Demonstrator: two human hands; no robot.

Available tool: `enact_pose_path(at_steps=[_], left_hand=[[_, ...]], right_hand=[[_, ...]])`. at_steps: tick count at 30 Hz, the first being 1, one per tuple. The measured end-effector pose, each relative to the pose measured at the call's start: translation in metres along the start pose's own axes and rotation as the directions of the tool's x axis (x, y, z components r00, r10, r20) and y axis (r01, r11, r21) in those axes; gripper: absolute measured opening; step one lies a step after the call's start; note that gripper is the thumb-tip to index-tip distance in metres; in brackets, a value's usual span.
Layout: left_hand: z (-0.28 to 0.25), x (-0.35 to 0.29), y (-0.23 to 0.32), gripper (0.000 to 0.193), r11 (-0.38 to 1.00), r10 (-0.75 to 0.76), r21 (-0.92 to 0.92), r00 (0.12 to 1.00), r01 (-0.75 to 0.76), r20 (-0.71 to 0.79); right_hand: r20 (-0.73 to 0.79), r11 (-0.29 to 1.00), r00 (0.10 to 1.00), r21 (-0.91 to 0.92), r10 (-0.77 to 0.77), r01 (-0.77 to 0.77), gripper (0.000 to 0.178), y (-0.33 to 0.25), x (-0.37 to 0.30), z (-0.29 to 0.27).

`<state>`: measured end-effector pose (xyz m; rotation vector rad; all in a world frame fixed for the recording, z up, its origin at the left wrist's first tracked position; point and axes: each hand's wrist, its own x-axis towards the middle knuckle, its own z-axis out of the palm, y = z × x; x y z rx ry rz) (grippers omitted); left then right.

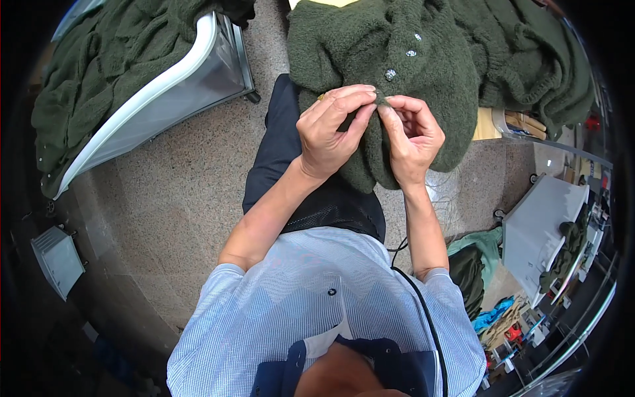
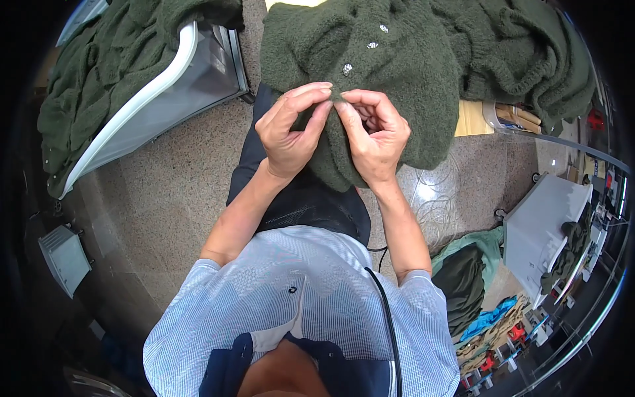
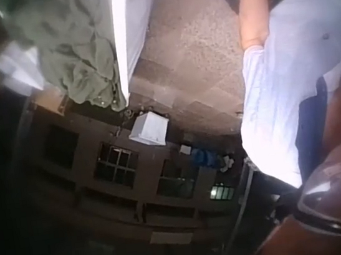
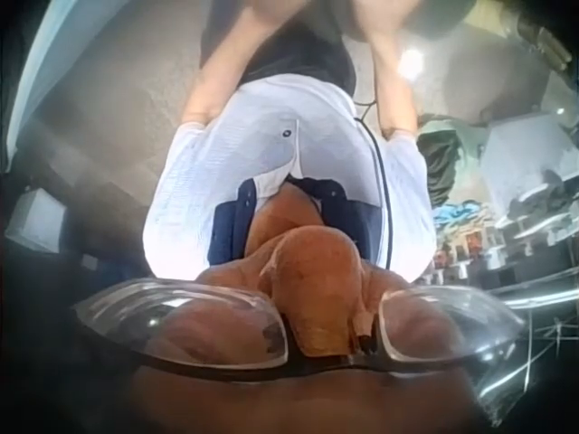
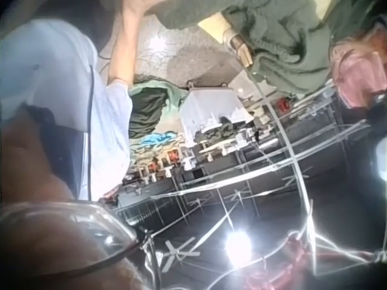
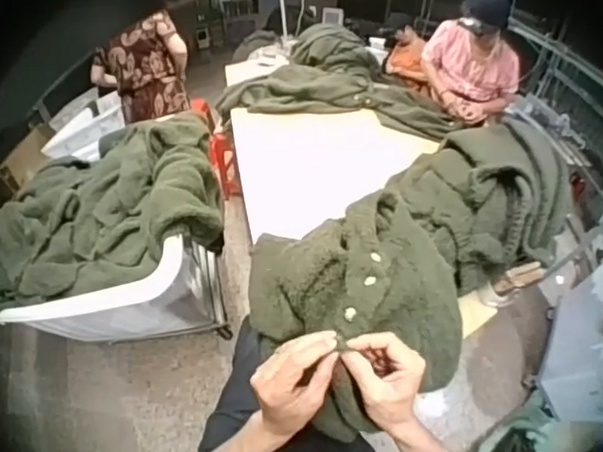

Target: Inspecting a knitted garment and removing small threads or lint by hand.

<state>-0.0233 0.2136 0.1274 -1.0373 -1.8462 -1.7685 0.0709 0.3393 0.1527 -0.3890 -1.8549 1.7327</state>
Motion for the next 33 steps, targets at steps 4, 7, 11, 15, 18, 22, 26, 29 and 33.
enact_pose_path(at_steps=[4,7,11,15,18,22,26,29,33], left_hand=[[-0.003,0.001,0.005,0.029,0.996,-0.08,-0.037,0.996,0.081,0.033],[-0.003,0.001,0.002,0.03,0.995,-0.093,-0.041,0.995,0.094,0.038],[-0.003,0.004,0.002,0.031,0.987,-0.13,-0.088,0.991,0.133,0.042],[-0.011,0.013,0.001,0.028,0.989,-0.099,-0.101,0.991,0.108,0.084],[-0.018,0.021,0.0,0.027,0.993,-0.029,-0.105,0.986,0.046,0.162],[-0.02,0.024,-0.001,0.024,0.997,0.013,-0.072,0.989,-0.002,0.151],[-0.017,0.019,-0.002,0.023,0.995,-0.048,-0.085,0.996,0.055,0.081],[-0.019,0.015,0.0,0.024,0.993,-0.084,-0.076,0.993,0.09,0.083],[-0.02,0.017,-0.003,0.023,0.989,-0.09,-0.105,0.991,0.1,0.097]], right_hand=[[0.008,1.0,1.0,-0.003,0.011,-0.011,0.016,0.0,-0.004,-0.001],[0.027,0.999,1.0,-0.03,0.01,-0.009,0.016,-0.002,-0.005,-0.003],[0.093,0.987,0.994,-0.144,-0.051,0.065,0.015,-0.006,-0.001,-0.011],[0.182,0.937,0.974,-0.298,-0.132,0.183,0.018,-0.012,0.01,-0.017],[0.224,0.909,0.966,-0.362,-0.128,0.205,0.025,-0.023,0.022,-0.022],[0.382,0.849,0.887,-0.348,-0.26,0.399,0.03,-0.019,0.03,-0.023],[0.291,0.841,0.904,-0.357,-0.313,0.406,0.026,-0.01,0.024,-0.014],[0.19,0.88,0.945,-0.351,-0.267,0.32,0.023,-0.004,0.014,-0.01],[0.103,0.926,0.97,-0.291,-0.221,0.242,0.019,0.002,0.01,-0.008]])
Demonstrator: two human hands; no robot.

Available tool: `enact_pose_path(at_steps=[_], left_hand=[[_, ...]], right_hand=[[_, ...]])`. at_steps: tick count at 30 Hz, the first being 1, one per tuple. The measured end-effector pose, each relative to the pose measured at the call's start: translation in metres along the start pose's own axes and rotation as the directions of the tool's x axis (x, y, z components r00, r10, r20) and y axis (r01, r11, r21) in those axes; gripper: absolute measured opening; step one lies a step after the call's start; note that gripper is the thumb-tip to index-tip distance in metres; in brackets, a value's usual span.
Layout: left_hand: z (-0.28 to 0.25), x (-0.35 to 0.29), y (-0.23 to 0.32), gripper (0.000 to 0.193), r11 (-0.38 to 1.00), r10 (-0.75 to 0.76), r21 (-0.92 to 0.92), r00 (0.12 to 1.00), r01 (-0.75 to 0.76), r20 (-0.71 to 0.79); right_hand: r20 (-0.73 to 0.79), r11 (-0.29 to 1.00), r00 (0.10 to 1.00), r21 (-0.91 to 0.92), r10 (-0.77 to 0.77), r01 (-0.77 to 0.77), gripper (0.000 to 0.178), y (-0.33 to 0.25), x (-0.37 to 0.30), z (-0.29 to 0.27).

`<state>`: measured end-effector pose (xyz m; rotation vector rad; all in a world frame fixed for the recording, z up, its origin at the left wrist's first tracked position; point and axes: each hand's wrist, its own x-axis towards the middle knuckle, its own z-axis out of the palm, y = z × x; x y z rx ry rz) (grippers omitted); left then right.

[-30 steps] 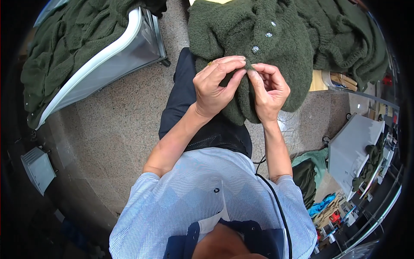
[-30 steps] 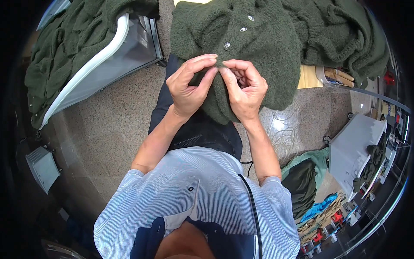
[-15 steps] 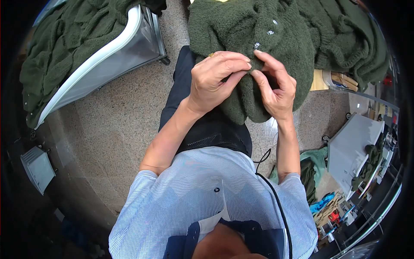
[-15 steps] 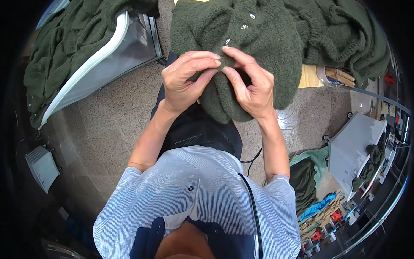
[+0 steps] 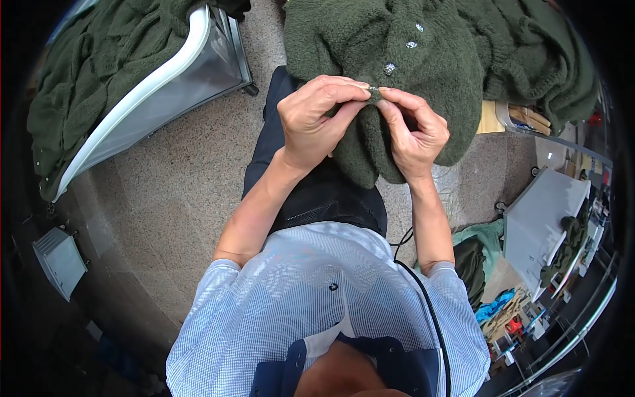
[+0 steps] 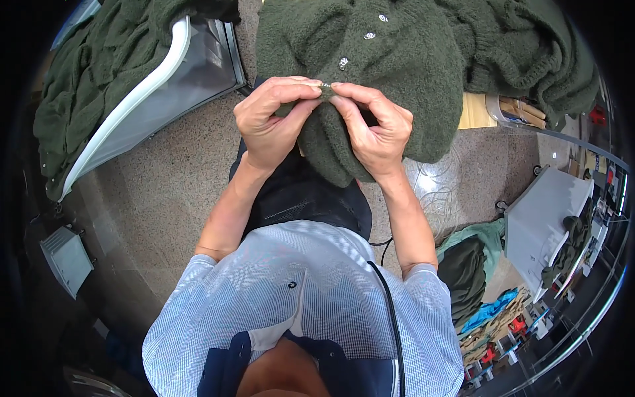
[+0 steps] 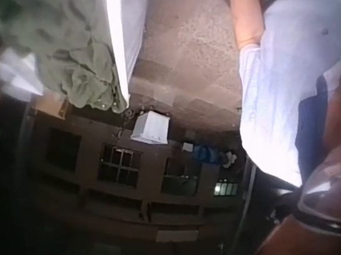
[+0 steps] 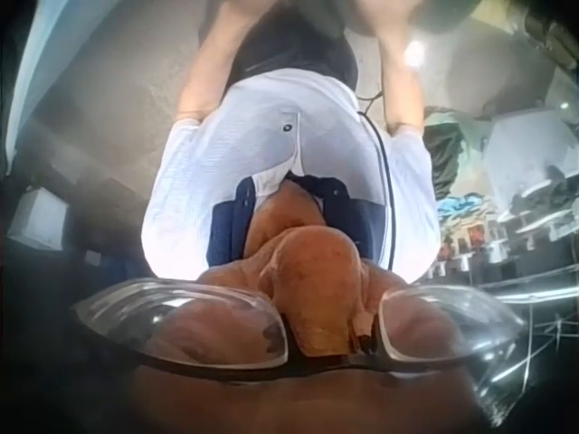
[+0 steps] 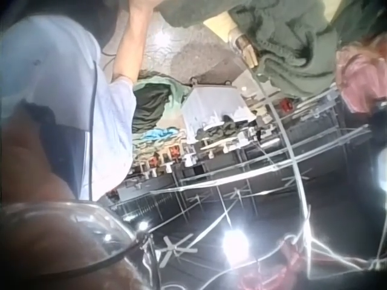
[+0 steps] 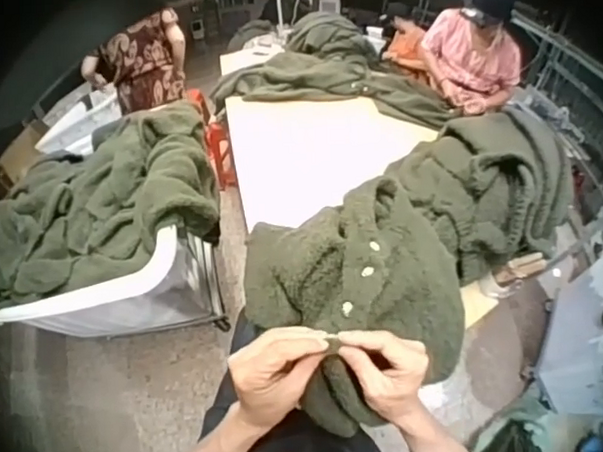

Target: Inspecting a knitted garment and removing small threads or lint by hand.

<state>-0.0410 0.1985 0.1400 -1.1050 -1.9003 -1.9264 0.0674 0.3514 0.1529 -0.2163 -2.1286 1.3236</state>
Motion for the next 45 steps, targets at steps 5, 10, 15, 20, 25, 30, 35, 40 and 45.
enact_pose_path(at_steps=[5,10,15,20,25,30,35,40,45], left_hand=[[0.001,-0.003,-0.001,0.022,0.999,0.032,0.004,0.999,-0.032,-0.025],[0.01,-0.004,0.006,0.019,0.992,-0.115,-0.07,0.989,0.108,-0.097],[0.011,-0.004,0.002,0.021,0.998,-0.045,-0.037,0.995,0.042,-0.092],[0.011,-0.001,0.008,0.023,0.999,-0.035,-0.025,0.997,0.034,-0.065],[0.01,-0.005,0.008,0.021,0.976,-0.196,-0.115,0.975,0.184,-0.104],[0.006,-0.003,0.012,0.019,0.903,-0.332,-0.288,0.943,0.318,-0.001],[0.013,-0.011,0.008,0.017,0.767,-0.465,-0.498,0.885,0.405,0.004],[0.025,-0.021,0.01,0.016,0.754,-0.515,-0.509,0.855,0.414,-0.067],[0.035,-0.022,0.012,0.016,0.847,-0.459,-0.389,0.867,0.361,-0.193]], right_hand=[[0.0,0.995,0.998,0.075,0.06,-0.06,0.016,0.0,0.0,0.002],[-0.044,0.992,0.994,0.073,0.102,-0.099,0.016,0.004,-0.006,0.009],[-0.093,0.986,0.984,-0.081,-0.154,0.147,0.017,0.003,0.001,0.009],[-0.132,0.992,0.984,-0.053,-0.117,0.111,0.017,0.003,0.001,0.012],[-0.101,0.986,0.983,-0.078,-0.152,0.145,0.017,-0.001,0.001,0.014],[-0.115,0.973,0.969,-0.1,-0.22,0.209,0.018,0.003,0.004,0.013],[-0.103,0.957,0.956,-0.13,-0.273,0.259,0.02,0.001,0.007,0.013],[-0.064,0.935,0.951,-0.213,-0.303,0.284,0.021,-0.001,0.005,0.013],[-0.1,0.915,0.93,-0.243,-0.354,0.322,0.022,0.003,0.002,0.022]])
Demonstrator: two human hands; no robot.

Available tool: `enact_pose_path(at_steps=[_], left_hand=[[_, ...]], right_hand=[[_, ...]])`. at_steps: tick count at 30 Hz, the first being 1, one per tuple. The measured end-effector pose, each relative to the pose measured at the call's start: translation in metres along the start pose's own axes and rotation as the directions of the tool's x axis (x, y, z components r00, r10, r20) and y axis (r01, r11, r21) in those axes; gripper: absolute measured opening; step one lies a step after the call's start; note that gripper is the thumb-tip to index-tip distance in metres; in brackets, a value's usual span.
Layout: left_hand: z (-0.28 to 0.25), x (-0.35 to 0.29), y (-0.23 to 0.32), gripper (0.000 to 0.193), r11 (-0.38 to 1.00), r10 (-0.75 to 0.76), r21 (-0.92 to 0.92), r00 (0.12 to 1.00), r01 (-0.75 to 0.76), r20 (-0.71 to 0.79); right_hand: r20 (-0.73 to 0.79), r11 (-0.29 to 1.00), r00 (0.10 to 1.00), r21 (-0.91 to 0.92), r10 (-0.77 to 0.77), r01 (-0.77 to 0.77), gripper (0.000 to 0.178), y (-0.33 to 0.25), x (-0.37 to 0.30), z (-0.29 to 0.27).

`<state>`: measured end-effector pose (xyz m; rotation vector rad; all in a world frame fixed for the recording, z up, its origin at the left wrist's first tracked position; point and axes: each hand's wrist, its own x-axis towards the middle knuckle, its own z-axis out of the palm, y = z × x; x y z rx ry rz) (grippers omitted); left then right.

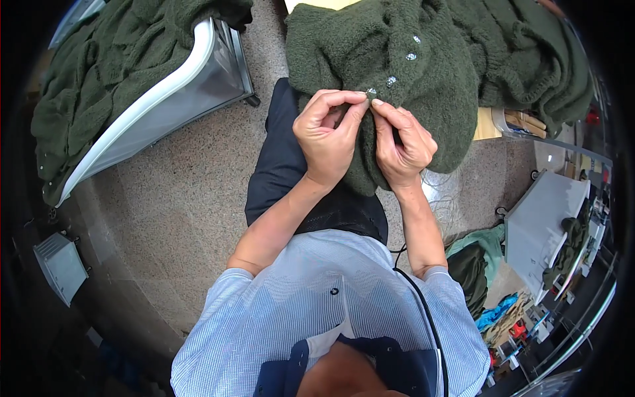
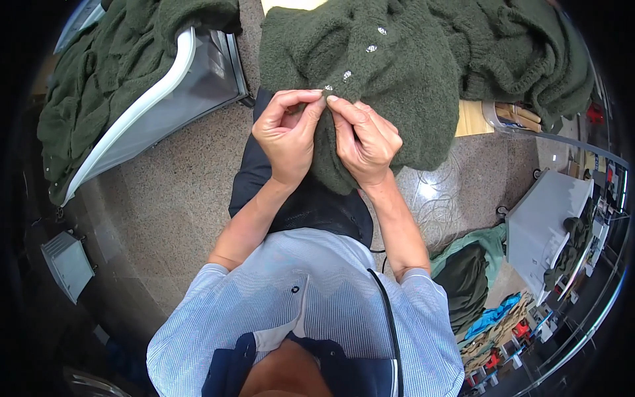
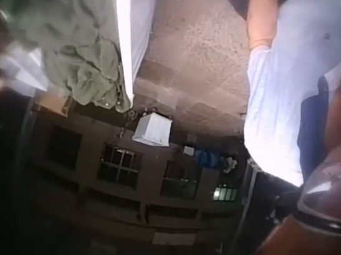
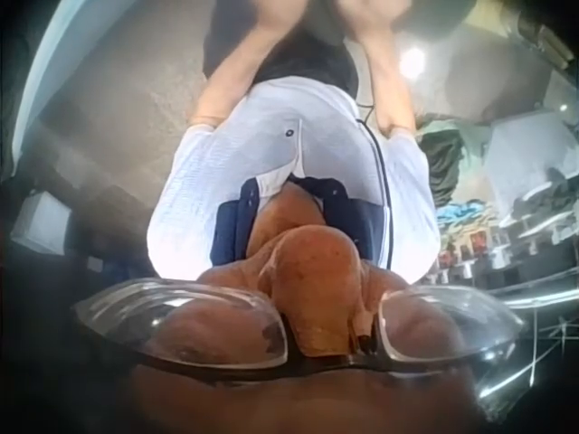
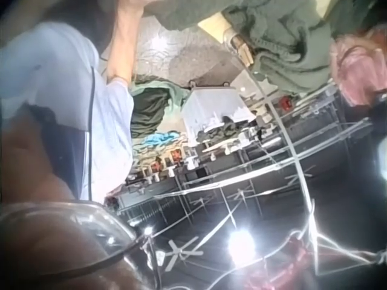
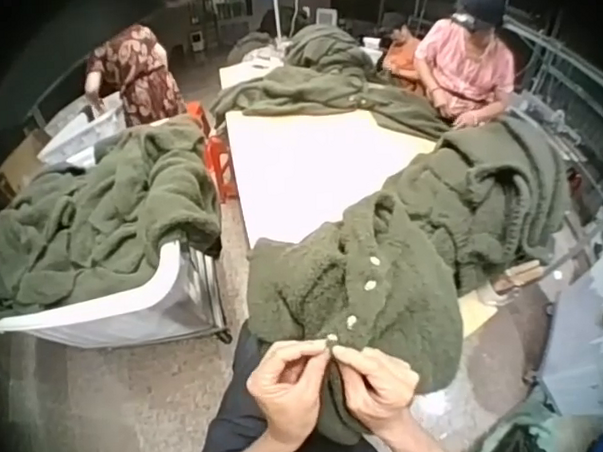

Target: Inspecting a knitted garment and removing small threads or lint by hand.

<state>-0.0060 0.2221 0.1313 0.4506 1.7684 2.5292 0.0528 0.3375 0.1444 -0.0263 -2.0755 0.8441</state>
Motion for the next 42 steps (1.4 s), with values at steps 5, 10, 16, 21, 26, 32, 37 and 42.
enact_pose_path(at_steps=[5,10,16,21,26,32,37,42], left_hand=[[0.005,0.002,-0.007,0.019,0.964,0.159,0.228,0.984,-0.137,-0.082],[0.002,0.013,-0.013,0.024,0.797,0.47,0.393,0.88,-0.459,0.072],[-0.019,0.021,-0.015,0.033,0.541,0.537,0.449,0.703,-0.711,0.466],[-0.009,0.009,-0.002,0.038,0.733,0.403,0.454,0.861,-0.506,0.309],[-0.006,0.018,0.0,0.049,0.7,0.373,0.471,0.838,-0.536,0.399],[0.015,0.05,0.014,0.061,0.716,0.344,0.392,0.781,-0.578,0.522],[0.031,0.097,0.032,0.082,0.759,0.216,0.28,0.633,-0.588,0.743],[0.015,0.077,0.017,0.083,0.752,0.201,0.317,0.659,-0.578,0.725]], right_hand=[[0.01,0.998,0.999,-0.063,-0.03,0.031,0.022,-0.001,-0.009,0.002],[-0.028,0.992,0.996,-0.095,-0.082,0.079,0.022,0.006,-0.008,0.003],[0.101,0.936,0.943,0.127,0.317,-0.328,0.029,-0.004,0.012,-0.009],[0.285,0.649,0.763,0.403,0.581,-0.645,0.063,-0.008,0.004,-0.012],[0.353,0.485,0.777,0.627,0.521,-0.61,0.078,-0.007,0.013,-0.013],[0.26,0.518,0.838,0.687,0.48,-0.51,0.084,-0.005,0.037,-0.013],[0.146,0.41,0.837,0.819,0.527,-0.401,0.082,0.002,0.065,-0.019],[0.16,0.279,0.646,0.806,0.746,-0.522,0.074,0.038,0.033,-0.015]])
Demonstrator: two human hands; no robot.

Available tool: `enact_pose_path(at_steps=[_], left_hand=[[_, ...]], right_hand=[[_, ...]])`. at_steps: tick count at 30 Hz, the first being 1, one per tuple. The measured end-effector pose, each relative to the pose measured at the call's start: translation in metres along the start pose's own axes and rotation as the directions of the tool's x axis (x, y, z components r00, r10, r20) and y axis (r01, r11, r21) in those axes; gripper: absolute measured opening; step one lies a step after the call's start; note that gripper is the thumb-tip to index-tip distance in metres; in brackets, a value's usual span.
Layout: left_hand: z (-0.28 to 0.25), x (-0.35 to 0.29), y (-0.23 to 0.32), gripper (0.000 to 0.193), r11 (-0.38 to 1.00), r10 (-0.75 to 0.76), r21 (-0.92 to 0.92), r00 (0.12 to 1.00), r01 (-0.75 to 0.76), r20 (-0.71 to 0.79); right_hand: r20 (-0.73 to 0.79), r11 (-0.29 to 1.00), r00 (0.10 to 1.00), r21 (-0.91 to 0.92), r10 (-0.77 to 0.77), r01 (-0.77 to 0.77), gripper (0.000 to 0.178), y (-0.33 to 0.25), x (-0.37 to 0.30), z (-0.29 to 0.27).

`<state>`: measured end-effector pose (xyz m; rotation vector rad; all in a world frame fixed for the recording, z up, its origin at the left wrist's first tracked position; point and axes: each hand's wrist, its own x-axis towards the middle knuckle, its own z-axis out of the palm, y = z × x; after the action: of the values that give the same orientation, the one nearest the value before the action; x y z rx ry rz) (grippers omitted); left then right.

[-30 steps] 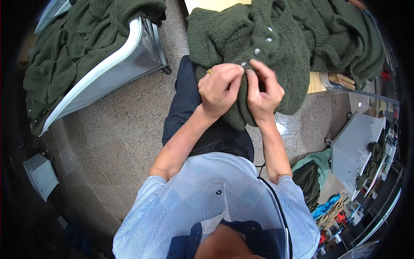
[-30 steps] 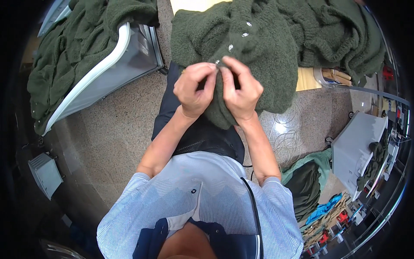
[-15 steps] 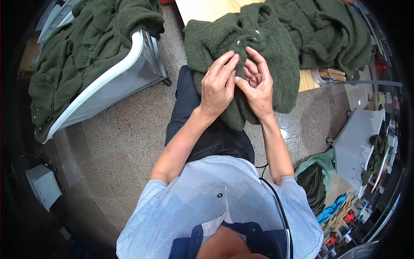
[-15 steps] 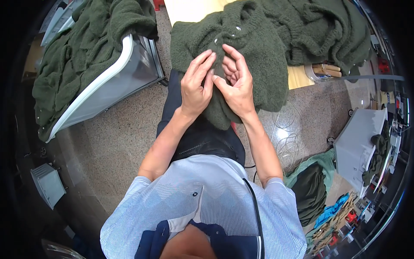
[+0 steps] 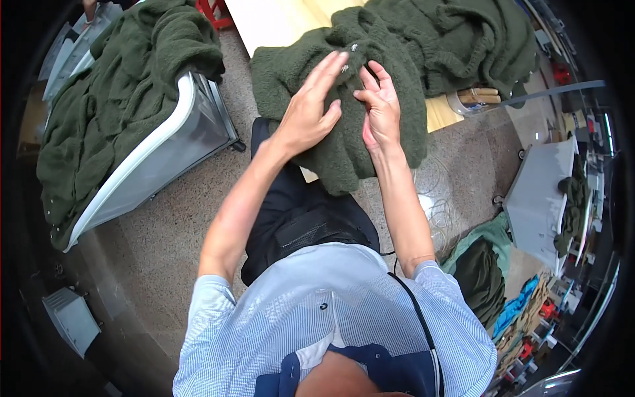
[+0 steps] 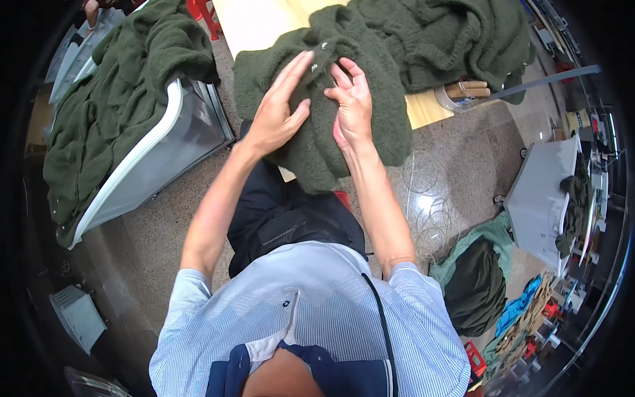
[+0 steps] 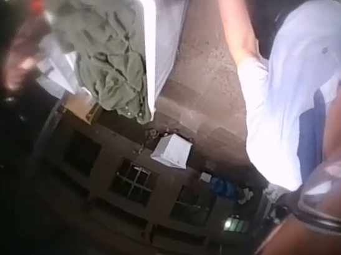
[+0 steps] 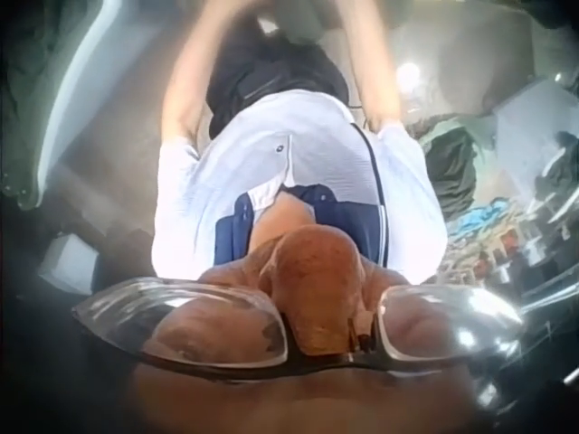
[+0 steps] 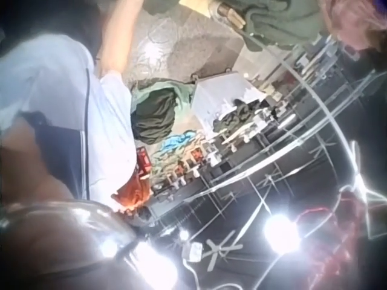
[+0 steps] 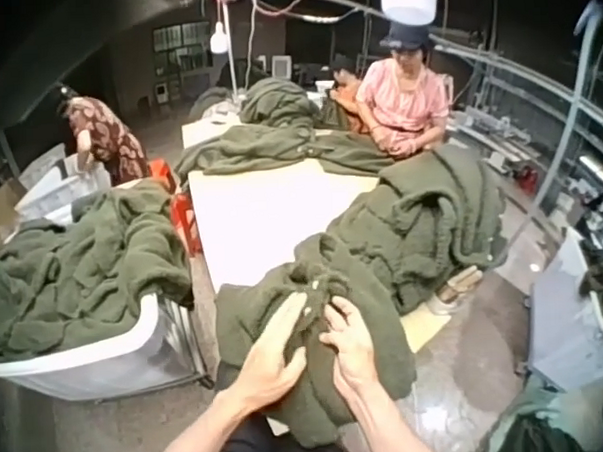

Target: Inspecting a knitted garment and removing small threads or lint by hand.

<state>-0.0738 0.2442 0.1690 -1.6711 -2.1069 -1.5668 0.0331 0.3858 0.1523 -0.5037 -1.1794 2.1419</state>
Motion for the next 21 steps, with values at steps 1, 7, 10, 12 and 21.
enact_pose_path(at_steps=[1,7,10,12,21], left_hand=[[0.004,-0.012,0.009,0.082,0.963,-0.219,-0.164,0.976,0.213,-0.016],[0.051,-0.085,0.025,0.059,0.851,-0.494,-0.329,0.836,0.409,-0.239],[0.055,-0.09,0.029,0.048,0.815,-0.558,-0.349,0.79,0.463,-0.254],[0.049,-0.091,0.031,0.034,0.744,-0.612,-0.525,0.738,0.413,-0.286],[-0.026,-0.106,0.042,0.047,0.965,-0.148,0.096,0.809,0.245,-0.569]], right_hand=[[0.031,1.0,0.999,-0.004,-0.013,0.013,0.069,0.002,-0.001,-0.011],[0.135,0.888,0.991,-0.452,-0.022,0.081,0.061,-0.017,-0.023,-0.011],[0.274,0.46,0.955,-0.837,-0.115,0.296,0.063,-0.024,-0.046,-0.012],[0.349,0.3,0.928,-0.878,-0.132,0.373,0.049,-0.025,-0.059,-0.014],[0.118,0.901,0.978,-0.42,0.171,-0.107,0.032,-0.06,-0.081,-0.035]])
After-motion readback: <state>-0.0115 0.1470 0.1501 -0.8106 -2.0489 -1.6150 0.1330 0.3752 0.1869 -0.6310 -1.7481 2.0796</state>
